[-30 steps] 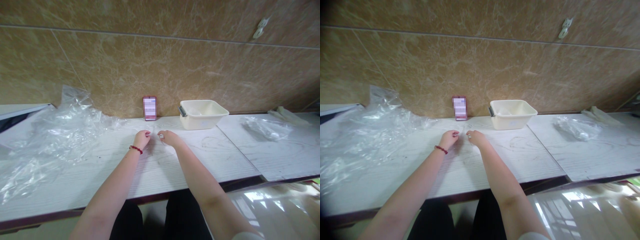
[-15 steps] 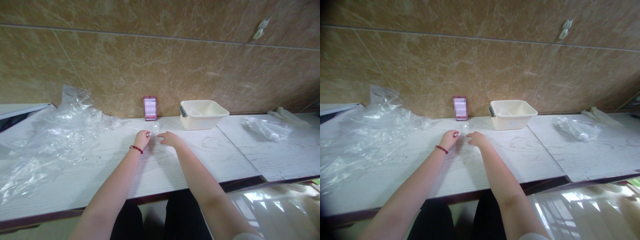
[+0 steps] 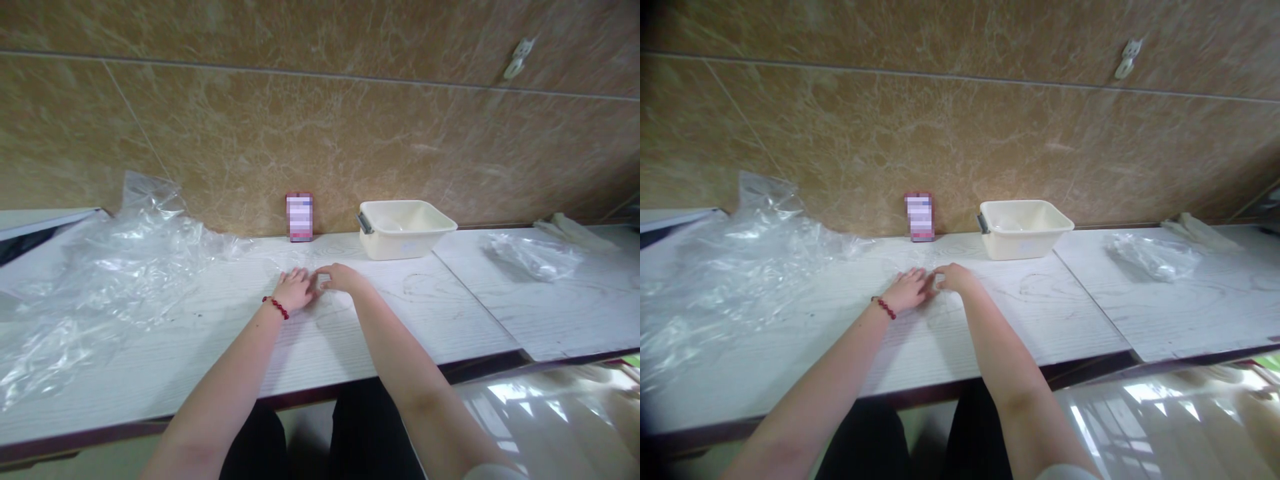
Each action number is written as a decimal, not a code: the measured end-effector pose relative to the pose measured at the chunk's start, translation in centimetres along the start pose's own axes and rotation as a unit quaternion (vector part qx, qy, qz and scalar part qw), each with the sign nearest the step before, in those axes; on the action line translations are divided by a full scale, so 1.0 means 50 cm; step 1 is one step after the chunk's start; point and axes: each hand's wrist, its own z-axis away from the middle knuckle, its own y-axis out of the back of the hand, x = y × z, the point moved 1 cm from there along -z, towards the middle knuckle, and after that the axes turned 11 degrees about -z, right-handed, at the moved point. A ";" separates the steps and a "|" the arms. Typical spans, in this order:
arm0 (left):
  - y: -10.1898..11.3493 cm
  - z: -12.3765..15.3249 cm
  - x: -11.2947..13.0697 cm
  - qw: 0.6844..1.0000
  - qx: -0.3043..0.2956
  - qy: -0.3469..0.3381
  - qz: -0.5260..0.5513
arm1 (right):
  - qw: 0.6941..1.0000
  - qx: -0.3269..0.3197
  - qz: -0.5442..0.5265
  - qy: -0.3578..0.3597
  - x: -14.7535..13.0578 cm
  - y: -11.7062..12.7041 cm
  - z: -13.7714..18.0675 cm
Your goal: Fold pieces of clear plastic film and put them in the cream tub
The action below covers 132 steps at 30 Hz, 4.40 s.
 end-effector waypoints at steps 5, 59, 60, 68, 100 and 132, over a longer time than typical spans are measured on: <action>-0.006 0.003 -0.014 0.997 -0.025 0.065 0.028 | 1.000 -0.008 -0.001 -0.009 0.005 0.003 0.004; 0.089 0.079 -0.147 0.979 0.092 0.181 0.015 | 0.998 -0.048 -0.009 -0.050 0.004 0.016 0.013; 0.095 0.098 -0.136 0.987 0.090 0.133 0.023 | 0.998 -0.045 -0.010 -0.048 0.005 0.015 0.012; 0.051 0.240 -0.060 0.986 0.062 -0.109 0.106 | 0.999 -0.033 0.001 -0.034 0.002 0.012 0.008; 0.103 0.081 -0.115 0.882 0.190 0.087 0.423 | 0.998 -0.045 -0.012 0.034 0.033 0.015 0.000; 0.007 -0.010 -0.170 0.808 0.174 0.229 0.514 | 0.944 0.214 -0.237 -0.082 0.002 -0.041 -0.078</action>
